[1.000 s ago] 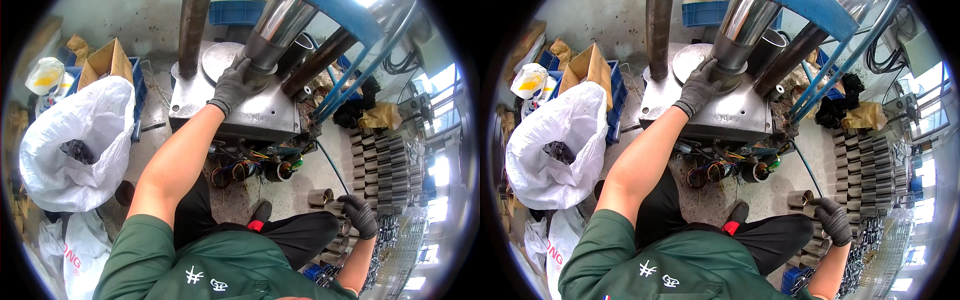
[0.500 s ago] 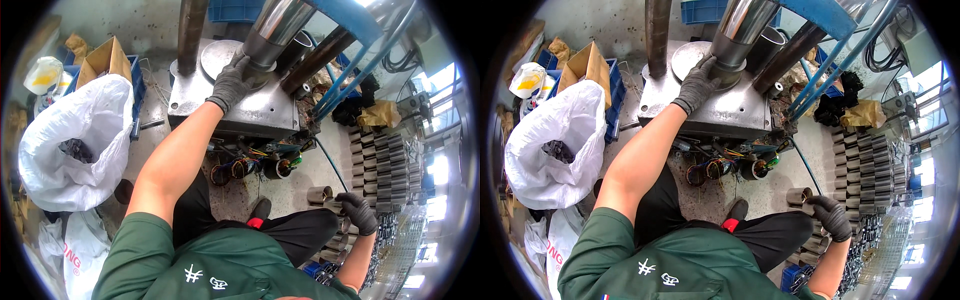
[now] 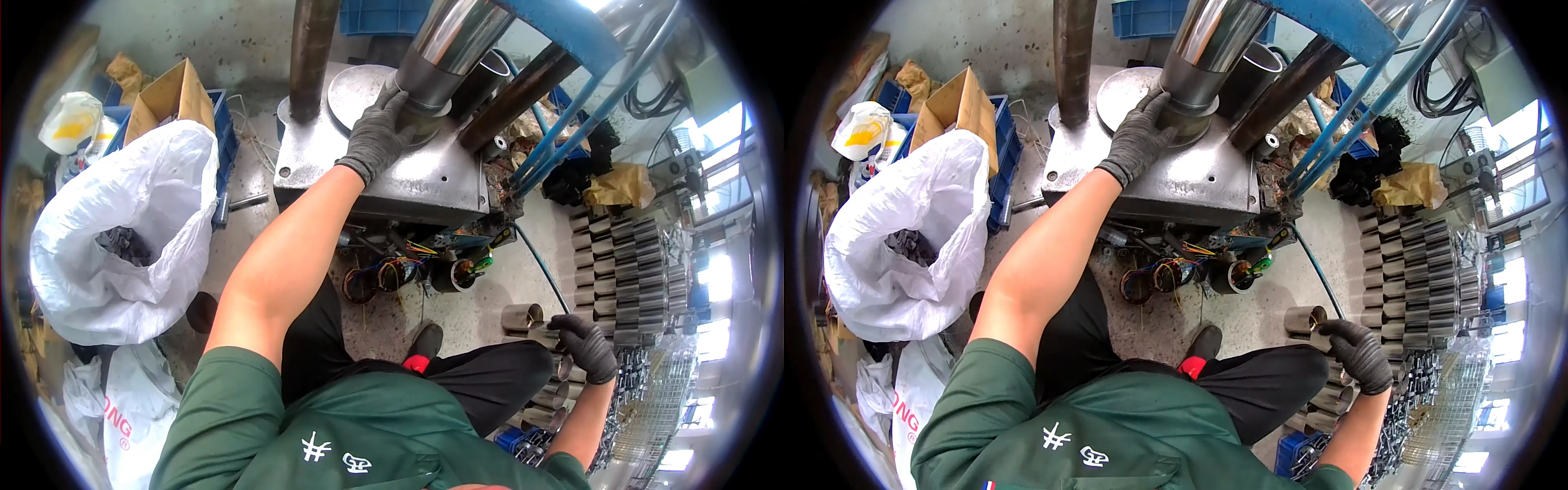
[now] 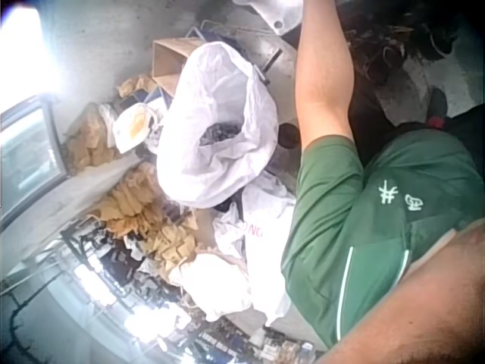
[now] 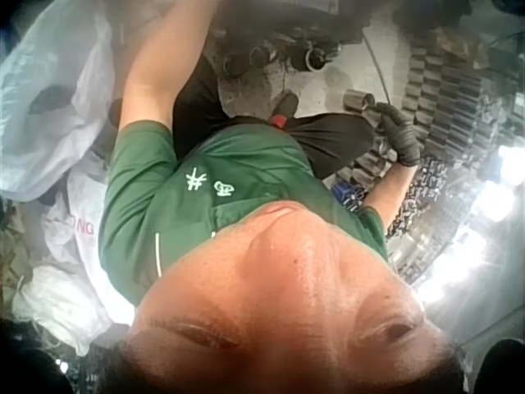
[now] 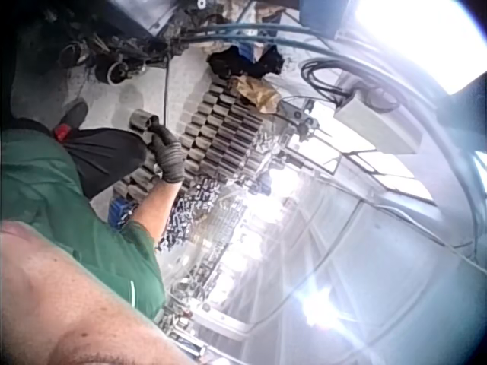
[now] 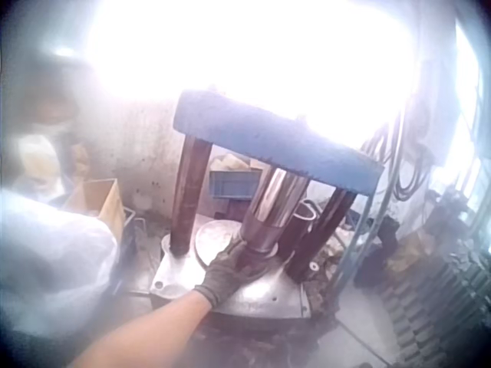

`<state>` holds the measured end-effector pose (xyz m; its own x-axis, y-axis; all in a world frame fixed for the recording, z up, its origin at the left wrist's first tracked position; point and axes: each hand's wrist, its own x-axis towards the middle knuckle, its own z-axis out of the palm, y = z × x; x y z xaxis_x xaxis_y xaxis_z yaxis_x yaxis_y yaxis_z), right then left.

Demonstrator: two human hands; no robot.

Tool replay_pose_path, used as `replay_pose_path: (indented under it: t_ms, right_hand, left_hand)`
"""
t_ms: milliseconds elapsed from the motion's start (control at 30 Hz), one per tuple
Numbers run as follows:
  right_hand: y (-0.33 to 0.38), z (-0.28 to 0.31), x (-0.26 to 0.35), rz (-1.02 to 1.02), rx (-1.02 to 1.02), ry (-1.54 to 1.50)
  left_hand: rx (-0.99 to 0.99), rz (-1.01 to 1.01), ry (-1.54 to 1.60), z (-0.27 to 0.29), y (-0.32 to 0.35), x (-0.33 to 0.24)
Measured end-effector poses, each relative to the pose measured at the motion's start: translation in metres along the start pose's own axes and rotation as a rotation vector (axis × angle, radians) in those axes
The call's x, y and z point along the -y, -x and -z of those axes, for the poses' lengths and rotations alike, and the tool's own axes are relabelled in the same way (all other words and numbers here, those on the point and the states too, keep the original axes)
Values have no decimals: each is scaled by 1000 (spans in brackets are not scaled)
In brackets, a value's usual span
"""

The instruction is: The person assembles motors by placing a metal housing into a hydraulic press, inserting a wound stator, and using the press to secure the components together.

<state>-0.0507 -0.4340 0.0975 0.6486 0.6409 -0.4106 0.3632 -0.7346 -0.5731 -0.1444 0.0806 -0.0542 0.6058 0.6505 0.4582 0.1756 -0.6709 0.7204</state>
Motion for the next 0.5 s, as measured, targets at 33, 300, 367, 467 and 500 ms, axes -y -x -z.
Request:
replay_pose_path:
  t_ms: [33, 300, 367, 467, 500]
  right_hand:
    - [-1, 1, -1, -21, -21, -13]
    - [0, 4, 2, -26, -18, -21]
    - [0, 8, -1, -37, -97, -120]
    - [-1, 6, 2, -9, -151, -116]
    - [-1, 5, 0, 6, -168, -115]
  left_hand:
    - [13, -5, -3, 2, -1, 0]
    - [16, 1, -12, 3, -1, -2]
    - [22, 1, -7, 2, -1, -1]
    - [16, -3, -17, 3, 1, -1]
    - [17, -5, -18, 3, 0, -1]
